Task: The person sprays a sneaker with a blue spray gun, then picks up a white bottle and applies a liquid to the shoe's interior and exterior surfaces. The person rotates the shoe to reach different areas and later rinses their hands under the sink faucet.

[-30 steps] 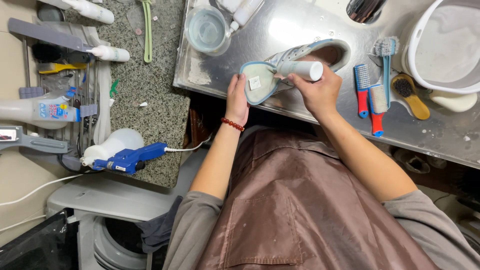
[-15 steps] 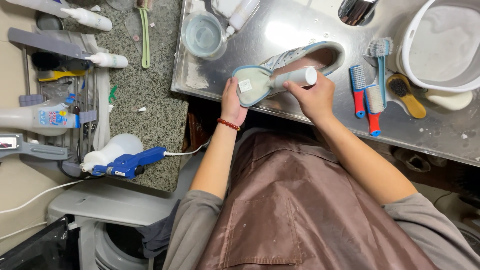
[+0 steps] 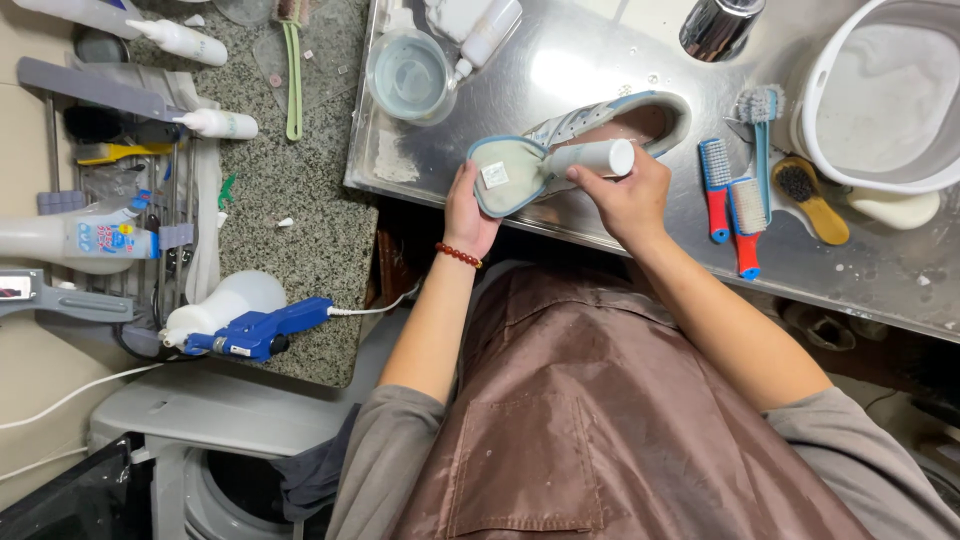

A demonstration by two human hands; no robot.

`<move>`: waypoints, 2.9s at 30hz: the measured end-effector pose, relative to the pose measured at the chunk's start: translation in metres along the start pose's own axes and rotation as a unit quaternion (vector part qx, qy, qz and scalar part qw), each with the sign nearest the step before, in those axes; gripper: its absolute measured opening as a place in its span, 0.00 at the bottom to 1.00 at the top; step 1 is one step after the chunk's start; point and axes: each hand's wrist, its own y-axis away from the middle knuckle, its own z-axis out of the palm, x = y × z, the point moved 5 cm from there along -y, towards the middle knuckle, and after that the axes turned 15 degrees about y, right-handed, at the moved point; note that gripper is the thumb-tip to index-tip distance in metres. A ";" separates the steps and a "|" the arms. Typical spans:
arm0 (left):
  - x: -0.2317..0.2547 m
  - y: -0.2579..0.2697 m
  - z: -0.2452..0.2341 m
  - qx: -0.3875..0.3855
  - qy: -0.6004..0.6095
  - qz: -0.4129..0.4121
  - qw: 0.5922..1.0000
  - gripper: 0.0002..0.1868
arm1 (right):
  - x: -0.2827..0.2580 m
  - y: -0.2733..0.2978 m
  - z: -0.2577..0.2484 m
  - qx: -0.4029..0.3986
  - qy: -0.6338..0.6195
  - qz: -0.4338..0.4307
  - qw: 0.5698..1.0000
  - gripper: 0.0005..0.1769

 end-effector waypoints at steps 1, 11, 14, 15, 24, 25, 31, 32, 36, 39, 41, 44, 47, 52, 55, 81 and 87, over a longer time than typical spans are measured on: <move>0.000 0.001 0.001 0.002 0.002 0.001 1.000 0.21 | -0.001 0.003 0.000 -0.003 0.001 0.000 1.000 0.16; 0.000 0.016 0.019 -0.023 -0.007 -0.017 1.000 0.22 | -0.026 0.015 0.008 -0.084 -0.004 -0.042 0.996 0.18; 0.001 0.018 0.028 -0.035 -0.005 -0.025 0.999 0.24 | -0.029 0.012 0.010 -0.086 -0.018 -0.049 0.995 0.18; 0.000 0.021 0.029 -0.039 0.000 -0.033 0.999 0.24 | -0.031 0.013 0.010 -0.085 -0.027 -0.048 0.995 0.19; -0.001 0.021 0.029 -0.066 0.009 -0.034 0.997 0.25 | -0.041 0.019 0.010 -0.095 -0.007 -0.088 0.992 0.21; 0.000 0.021 0.031 -0.067 0.009 -0.032 0.997 0.25 | -0.041 0.016 0.012 -0.095 -0.007 -0.090 0.991 0.21; -0.004 0.020 0.027 -0.066 0.022 -0.039 0.997 0.25 | -0.041 0.012 0.012 -0.089 -0.049 -0.085 0.991 0.21; -0.004 0.021 0.029 -0.070 0.024 -0.046 0.996 0.26 | -0.042 0.014 0.011 -0.093 -0.041 -0.092 0.991 0.21; -0.007 0.021 0.028 -0.075 0.021 -0.040 0.996 0.25 | -0.049 0.014 0.007 -0.099 -0.013 -0.110 0.989 0.22; -0.006 0.023 0.035 -0.076 0.015 -0.039 0.996 0.24 | -0.048 0.011 0.007 -0.081 0.010 -0.116 0.990 0.22; -0.004 0.024 0.038 -0.067 0.008 -0.038 0.997 0.24 | -0.051 0.013 0.005 -0.083 0.021 -0.127 0.988 0.22; -0.004 0.024 0.042 -0.070 0.001 -0.036 0.997 0.24 | -0.051 0.018 -0.004 -0.088 0.035 -0.140 0.986 0.22; -0.003 0.025 0.046 -0.082 0.002 -0.032 0.996 0.24 | -0.041 0.021 -0.006 -0.093 0.022 -0.133 0.986 0.22; -0.004 0.027 0.049 -0.093 -0.008 -0.033 0.995 0.25 | -0.006 0.028 -0.009 -0.078 -0.021 -0.061 0.995 0.21; -0.009 0.031 0.069 -0.111 -0.008 -0.027 0.993 0.28 | 0.039 0.032 -0.022 -0.040 -0.137 0.026 0.989 0.16; 0.002 0.005 0.066 -0.019 -0.837 0.125 0.532 0.58 | 0.114 0.065 -0.084 0.048 -0.511 0.193 0.836 0.18; 0.005 0.027 0.083 -0.045 -0.759 0.145 0.634 0.52 | 0.094 0.060 -0.086 0.069 -0.453 0.178 0.871 0.19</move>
